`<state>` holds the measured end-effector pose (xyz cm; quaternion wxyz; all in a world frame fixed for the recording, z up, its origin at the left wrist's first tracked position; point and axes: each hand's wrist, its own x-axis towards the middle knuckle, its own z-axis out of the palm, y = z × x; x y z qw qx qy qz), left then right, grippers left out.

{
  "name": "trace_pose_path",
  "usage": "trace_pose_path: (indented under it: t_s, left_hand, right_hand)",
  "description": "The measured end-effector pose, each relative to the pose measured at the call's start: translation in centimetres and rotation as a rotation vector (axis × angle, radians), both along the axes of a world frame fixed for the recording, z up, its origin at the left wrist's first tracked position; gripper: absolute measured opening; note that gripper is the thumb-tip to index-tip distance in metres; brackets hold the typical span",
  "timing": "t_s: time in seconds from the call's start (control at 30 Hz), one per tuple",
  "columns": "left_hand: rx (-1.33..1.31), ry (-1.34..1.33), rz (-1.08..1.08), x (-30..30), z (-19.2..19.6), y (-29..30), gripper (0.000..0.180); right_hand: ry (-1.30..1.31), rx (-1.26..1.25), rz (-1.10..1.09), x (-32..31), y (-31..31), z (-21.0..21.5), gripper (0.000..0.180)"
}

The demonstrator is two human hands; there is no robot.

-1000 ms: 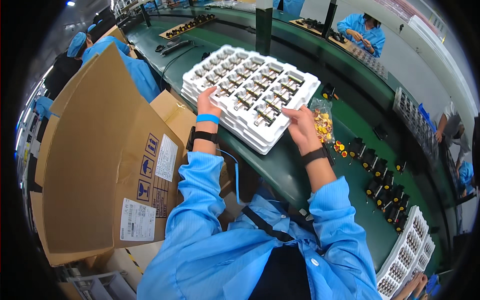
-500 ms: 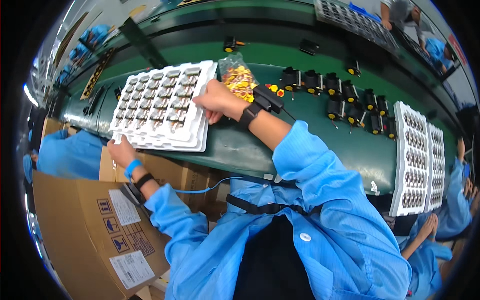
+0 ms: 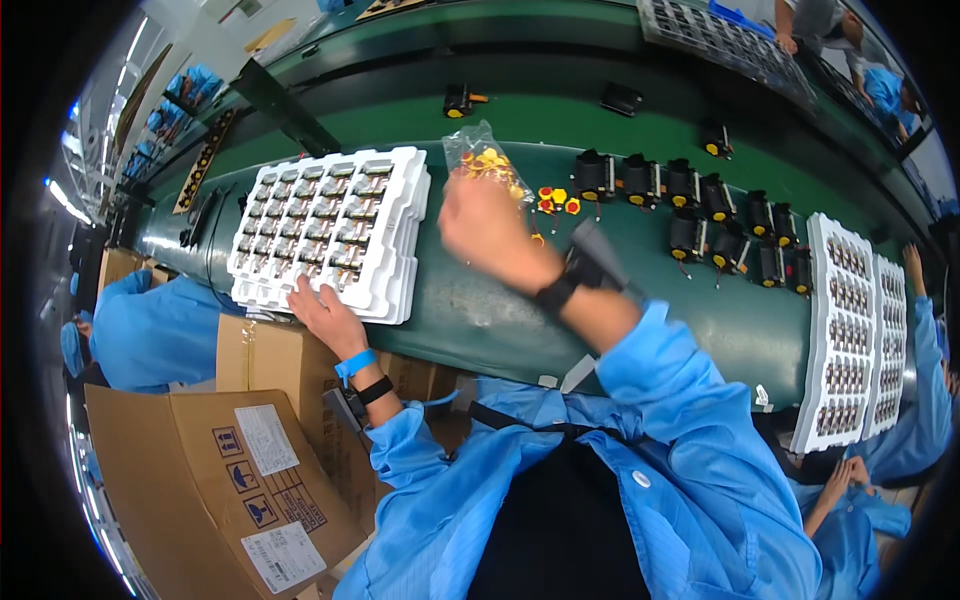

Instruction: Assembling small electronic components by attaching yellow caps and placing them into organized trays on a factory production line.

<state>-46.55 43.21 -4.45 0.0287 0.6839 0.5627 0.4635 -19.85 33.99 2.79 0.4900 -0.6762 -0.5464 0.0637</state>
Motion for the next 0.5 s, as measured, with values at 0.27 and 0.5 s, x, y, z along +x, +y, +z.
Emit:
trace_pose_path:
  t_s: [0.27,0.5]
  left_hand:
    - [-0.020,-0.022,-0.017,1.5,0.4,-1.0,0.044]
    - [0.041,-0.015,0.007,1.0,0.2,-0.9,0.045]
  right_hand:
    - [-0.323,-0.362,-0.200,10.8,9.0,-1.2,0.025]
    - [0.010,0.159,0.031,6.6,3.8,3.3,0.014]
